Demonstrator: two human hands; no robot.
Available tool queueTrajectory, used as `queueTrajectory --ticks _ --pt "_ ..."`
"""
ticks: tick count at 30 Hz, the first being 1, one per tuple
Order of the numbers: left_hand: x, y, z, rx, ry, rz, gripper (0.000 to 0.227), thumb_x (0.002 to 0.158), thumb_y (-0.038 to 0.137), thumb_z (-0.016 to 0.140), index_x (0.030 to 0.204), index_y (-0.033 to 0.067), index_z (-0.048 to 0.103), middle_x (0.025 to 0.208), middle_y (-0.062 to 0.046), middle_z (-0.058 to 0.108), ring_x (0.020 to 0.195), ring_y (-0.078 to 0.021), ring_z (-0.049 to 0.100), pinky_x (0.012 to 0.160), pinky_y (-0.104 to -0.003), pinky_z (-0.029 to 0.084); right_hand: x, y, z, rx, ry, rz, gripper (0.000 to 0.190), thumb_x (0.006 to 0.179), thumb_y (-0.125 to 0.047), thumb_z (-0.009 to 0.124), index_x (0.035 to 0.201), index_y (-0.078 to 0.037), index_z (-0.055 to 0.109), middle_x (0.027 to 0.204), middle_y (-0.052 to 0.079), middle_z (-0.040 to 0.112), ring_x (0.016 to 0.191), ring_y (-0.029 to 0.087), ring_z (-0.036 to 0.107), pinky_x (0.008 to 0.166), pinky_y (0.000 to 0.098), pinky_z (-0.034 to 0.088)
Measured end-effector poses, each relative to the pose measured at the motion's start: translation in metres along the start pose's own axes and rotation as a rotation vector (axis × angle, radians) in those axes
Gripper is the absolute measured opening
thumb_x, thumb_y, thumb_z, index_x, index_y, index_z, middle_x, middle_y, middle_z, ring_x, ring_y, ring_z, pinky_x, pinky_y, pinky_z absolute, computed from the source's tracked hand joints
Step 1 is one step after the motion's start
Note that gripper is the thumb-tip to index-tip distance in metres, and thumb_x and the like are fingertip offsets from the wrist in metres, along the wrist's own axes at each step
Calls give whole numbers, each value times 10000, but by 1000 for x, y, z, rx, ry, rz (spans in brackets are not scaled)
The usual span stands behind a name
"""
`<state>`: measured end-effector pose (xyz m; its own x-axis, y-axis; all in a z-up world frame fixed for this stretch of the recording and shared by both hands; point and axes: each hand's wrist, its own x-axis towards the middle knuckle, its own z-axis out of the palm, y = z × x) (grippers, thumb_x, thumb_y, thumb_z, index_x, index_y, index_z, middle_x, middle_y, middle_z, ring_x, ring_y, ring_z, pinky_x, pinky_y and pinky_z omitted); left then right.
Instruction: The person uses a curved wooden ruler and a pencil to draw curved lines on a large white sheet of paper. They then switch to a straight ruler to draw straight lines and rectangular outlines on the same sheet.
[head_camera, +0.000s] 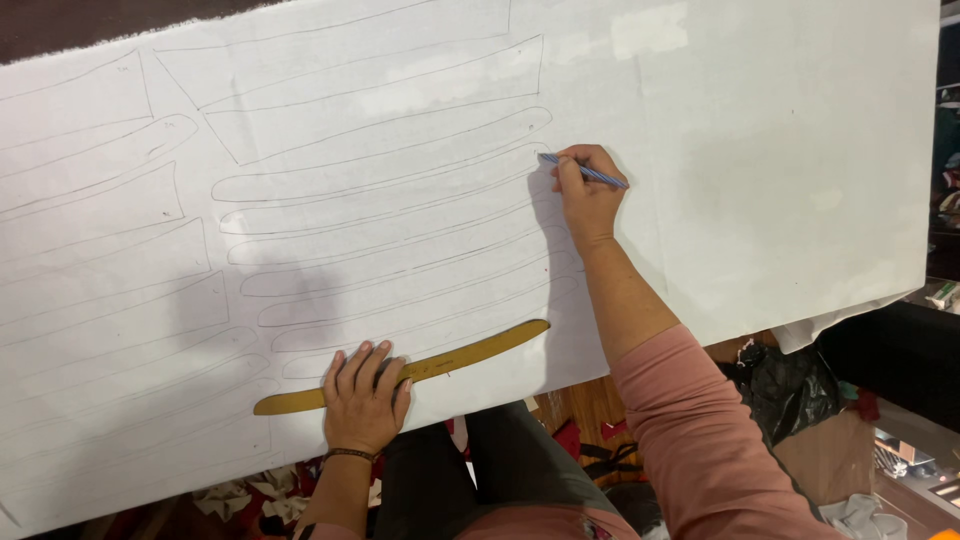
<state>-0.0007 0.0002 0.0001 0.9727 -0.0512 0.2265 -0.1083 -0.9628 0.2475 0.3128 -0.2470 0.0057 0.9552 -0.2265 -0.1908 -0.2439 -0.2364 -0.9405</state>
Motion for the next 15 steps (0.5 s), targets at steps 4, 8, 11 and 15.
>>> queueTrajectory --ticks 4,8,11,15 --pt "-1 -1 1 -8 12 -6 230 969 335 590 1153 212 654 1335 -10 601 1287 -235 525 1166 -473 360 -13 -2 -8 -18 12 3 118 862 -111 566 872 -60 672 724 48 649 667 132 665 589 249 560" --pt "-2 -1 1 -22 -7 -2 246 972 339 587 1167 203 652 1360 -14 579 1301 -244 508 1167 -488 360 -22 11 -13 -35 -18 -23 120 876 -103 596 883 -40 698 724 71 673 660 144 681 606 257 586" --pt "1 1 -2 -20 -1 -1 236 971 332 591 1159 204 653 1345 -12 590 1289 -242 521 1166 -479 359 -25 8 -13 -76 -41 -68 125 874 -109 595 875 -40 700 718 75 684 638 146 680 634 262 578" --pt "1 1 -1 -4 -5 -7 238 972 340 585 1160 213 657 1337 -10 597 1288 -236 522 1168 -477 357 -23 14 -15 -87 -77 -93 119 867 -113 602 857 -45 698 689 75 677 622 142 666 619 269 546"
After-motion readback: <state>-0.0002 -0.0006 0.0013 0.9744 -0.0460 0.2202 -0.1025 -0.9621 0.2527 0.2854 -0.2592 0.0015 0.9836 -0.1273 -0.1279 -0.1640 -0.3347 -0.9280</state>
